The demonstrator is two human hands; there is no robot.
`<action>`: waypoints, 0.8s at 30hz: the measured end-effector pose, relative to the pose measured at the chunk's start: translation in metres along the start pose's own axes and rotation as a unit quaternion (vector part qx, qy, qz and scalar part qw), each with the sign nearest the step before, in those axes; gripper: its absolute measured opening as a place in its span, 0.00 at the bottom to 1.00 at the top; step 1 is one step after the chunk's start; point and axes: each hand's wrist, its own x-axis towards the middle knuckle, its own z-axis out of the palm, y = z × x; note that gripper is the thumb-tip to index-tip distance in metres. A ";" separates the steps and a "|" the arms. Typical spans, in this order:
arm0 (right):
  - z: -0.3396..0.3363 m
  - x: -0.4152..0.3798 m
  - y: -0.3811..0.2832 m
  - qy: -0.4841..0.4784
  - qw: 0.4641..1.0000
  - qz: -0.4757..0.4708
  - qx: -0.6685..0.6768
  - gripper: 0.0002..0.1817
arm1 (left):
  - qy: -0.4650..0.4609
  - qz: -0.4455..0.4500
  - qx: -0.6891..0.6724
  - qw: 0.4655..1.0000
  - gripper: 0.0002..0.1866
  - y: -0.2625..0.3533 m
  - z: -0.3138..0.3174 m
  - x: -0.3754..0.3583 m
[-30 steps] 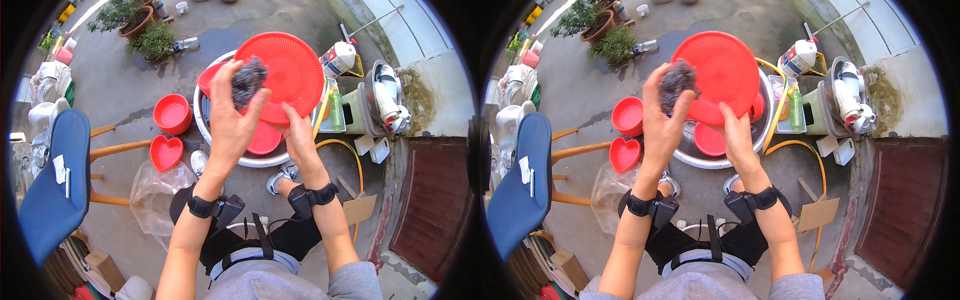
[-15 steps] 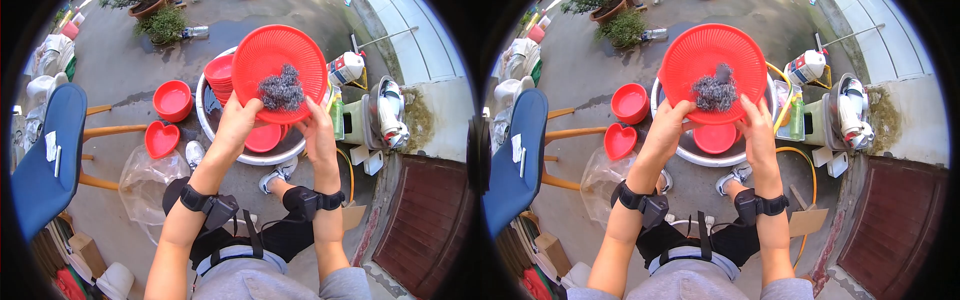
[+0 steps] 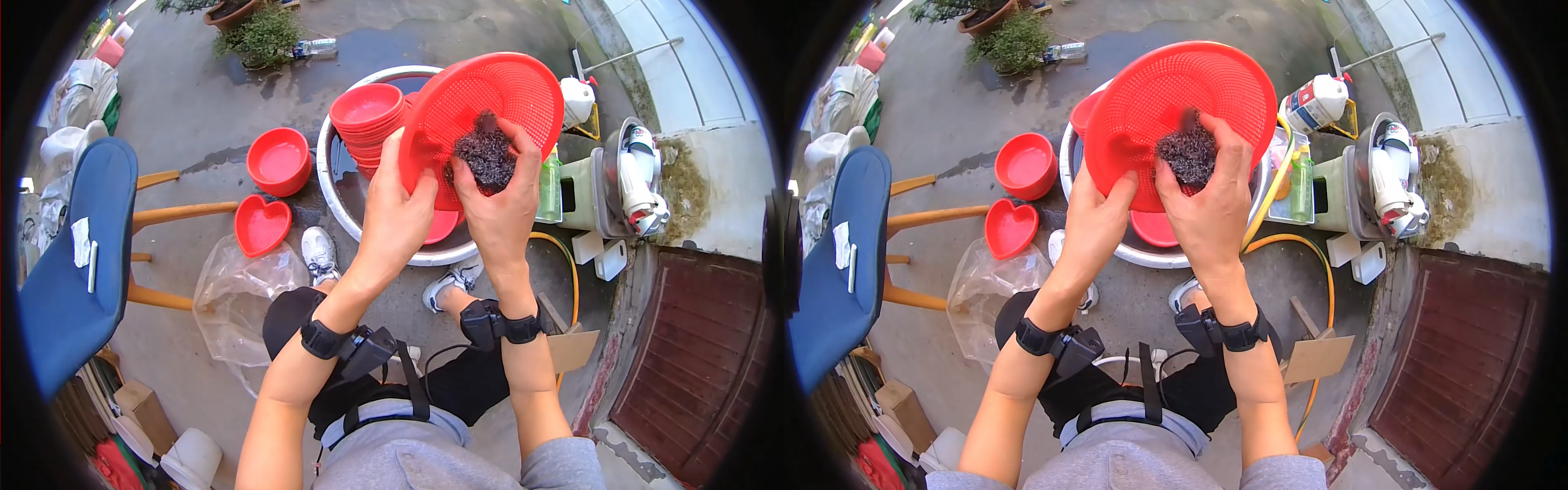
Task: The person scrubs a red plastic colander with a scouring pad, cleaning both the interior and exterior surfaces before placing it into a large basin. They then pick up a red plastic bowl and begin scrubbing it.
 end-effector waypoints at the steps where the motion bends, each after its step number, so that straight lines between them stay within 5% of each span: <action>1: 0.000 0.000 0.002 0.000 1.000 0.001 0.000 0.31 | 0.010 -0.006 0.014 1.000 0.23 0.002 -0.001 0.000; 4: -0.002 0.000 0.006 0.050 0.994 -0.093 0.020 0.28 | 0.028 -0.012 0.033 0.999 0.20 0.011 0.000 0.000; 6: -0.005 0.001 0.004 -0.011 0.987 -0.147 0.063 0.25 | 0.042 -0.011 0.038 0.998 0.19 0.018 0.001 -0.002; 10: -0.002 0.003 0.002 -0.041 0.985 -0.154 0.061 0.23 | 0.035 0.038 0.099 0.994 0.17 0.024 0.005 -0.006; 13: -0.001 0.002 -0.005 -0.010 0.998 -0.056 0.033 0.21 | 0.042 0.065 0.107 0.991 0.17 0.025 0.008 -0.007; 20: 0.007 0.005 -0.005 -0.043 0.984 -0.171 -0.013 0.18 | 0.043 0.053 0.143 0.987 0.19 0.026 0.005 -0.010; 24: 0.005 0.008 -0.001 -0.021 0.987 -0.143 -0.063 0.17 | 0.018 0.047 0.148 0.988 0.19 0.026 0.005 -0.008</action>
